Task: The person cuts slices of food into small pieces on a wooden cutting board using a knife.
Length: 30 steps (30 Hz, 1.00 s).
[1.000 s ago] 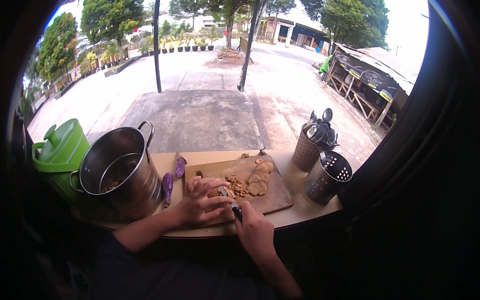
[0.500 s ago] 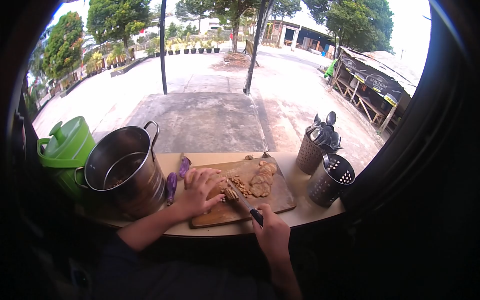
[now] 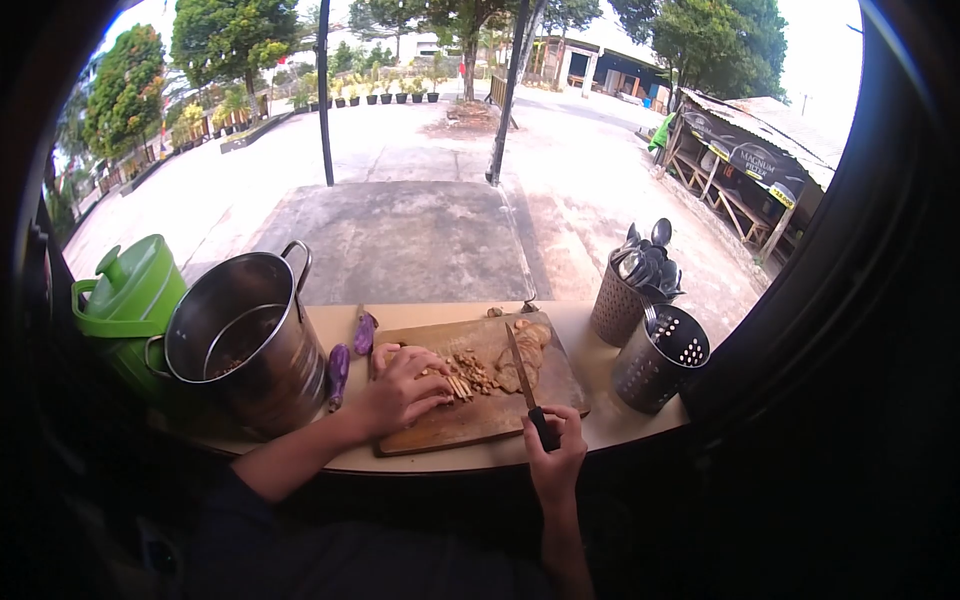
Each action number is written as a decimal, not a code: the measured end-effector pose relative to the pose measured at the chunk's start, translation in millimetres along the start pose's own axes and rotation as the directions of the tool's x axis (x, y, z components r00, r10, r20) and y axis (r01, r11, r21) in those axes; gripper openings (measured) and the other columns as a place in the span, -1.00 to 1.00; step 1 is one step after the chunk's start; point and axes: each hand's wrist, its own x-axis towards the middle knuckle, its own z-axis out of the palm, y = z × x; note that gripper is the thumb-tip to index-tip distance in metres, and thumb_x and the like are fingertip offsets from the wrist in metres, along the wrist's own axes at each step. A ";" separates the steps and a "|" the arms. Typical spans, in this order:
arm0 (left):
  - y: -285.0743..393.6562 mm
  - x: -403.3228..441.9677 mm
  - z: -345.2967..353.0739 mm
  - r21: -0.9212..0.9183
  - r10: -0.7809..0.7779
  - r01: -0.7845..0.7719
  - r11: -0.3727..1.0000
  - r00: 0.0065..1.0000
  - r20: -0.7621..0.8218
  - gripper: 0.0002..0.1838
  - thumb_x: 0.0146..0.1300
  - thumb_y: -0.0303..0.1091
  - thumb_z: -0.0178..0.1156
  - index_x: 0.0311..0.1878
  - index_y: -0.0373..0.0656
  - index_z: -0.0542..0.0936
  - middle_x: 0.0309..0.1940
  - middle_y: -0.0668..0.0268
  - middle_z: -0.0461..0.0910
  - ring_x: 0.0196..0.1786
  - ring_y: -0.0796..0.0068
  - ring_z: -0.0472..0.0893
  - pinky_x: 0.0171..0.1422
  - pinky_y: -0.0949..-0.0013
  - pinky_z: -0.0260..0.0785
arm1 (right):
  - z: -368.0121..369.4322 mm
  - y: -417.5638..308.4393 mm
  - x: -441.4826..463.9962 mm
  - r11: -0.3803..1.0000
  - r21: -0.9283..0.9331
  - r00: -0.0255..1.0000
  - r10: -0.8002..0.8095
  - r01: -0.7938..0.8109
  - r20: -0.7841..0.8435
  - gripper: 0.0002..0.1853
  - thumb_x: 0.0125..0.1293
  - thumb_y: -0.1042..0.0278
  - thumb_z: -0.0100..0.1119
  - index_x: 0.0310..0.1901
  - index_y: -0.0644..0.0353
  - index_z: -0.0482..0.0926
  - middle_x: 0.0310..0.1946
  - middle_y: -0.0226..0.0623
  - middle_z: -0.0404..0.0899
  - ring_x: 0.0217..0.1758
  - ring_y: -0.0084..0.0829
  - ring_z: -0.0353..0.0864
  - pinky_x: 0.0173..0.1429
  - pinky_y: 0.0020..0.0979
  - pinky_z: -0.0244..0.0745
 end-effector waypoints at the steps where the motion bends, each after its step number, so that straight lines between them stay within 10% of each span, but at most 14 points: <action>1: -1.8 -1.0 2.6 -0.004 0.000 0.000 1.000 1.000 0.003 -0.82 0.32 -0.22 0.30 -0.04 0.13 0.71 0.15 0.42 0.54 0.32 0.33 0.40 0.37 -0.04 0.00 | -0.8 -1.6 1.0 1.000 -0.013 1.000 0.002 -0.002 0.007 -0.72 0.30 0.51 0.40 -0.03 0.21 0.51 -0.48 -0.37 0.64 -0.44 -0.65 0.58 -0.35 -0.53 0.42; 21: 1.6 1.3 -2.7 -0.069 -0.061 0.064 0.996 0.997 0.039 -0.79 0.32 -0.28 0.30 -0.01 0.02 0.60 -0.02 0.40 0.59 0.22 0.39 0.47 0.32 0.06 0.05 | -6.5 0.1 2.5 1.000 0.000 0.998 0.028 -0.028 0.058 -0.72 0.31 0.53 0.38 -0.02 0.23 0.51 -0.47 -0.37 0.64 -0.44 -0.67 0.55 -0.34 -0.57 0.38; 30: 8.0 6.4 -12.0 -0.198 -0.235 0.194 0.961 0.948 -0.212 -0.76 0.32 -0.26 0.32 0.03 -0.01 0.63 -0.15 0.36 0.62 0.00 0.28 0.56 0.23 0.22 0.17 | -50.9 -40.2 2.6 0.977 -0.204 0.871 0.151 -0.060 0.467 -0.69 0.23 0.42 0.48 -0.01 0.15 0.64 -0.48 -0.31 0.66 -0.44 -0.60 0.59 -0.28 -0.51 0.47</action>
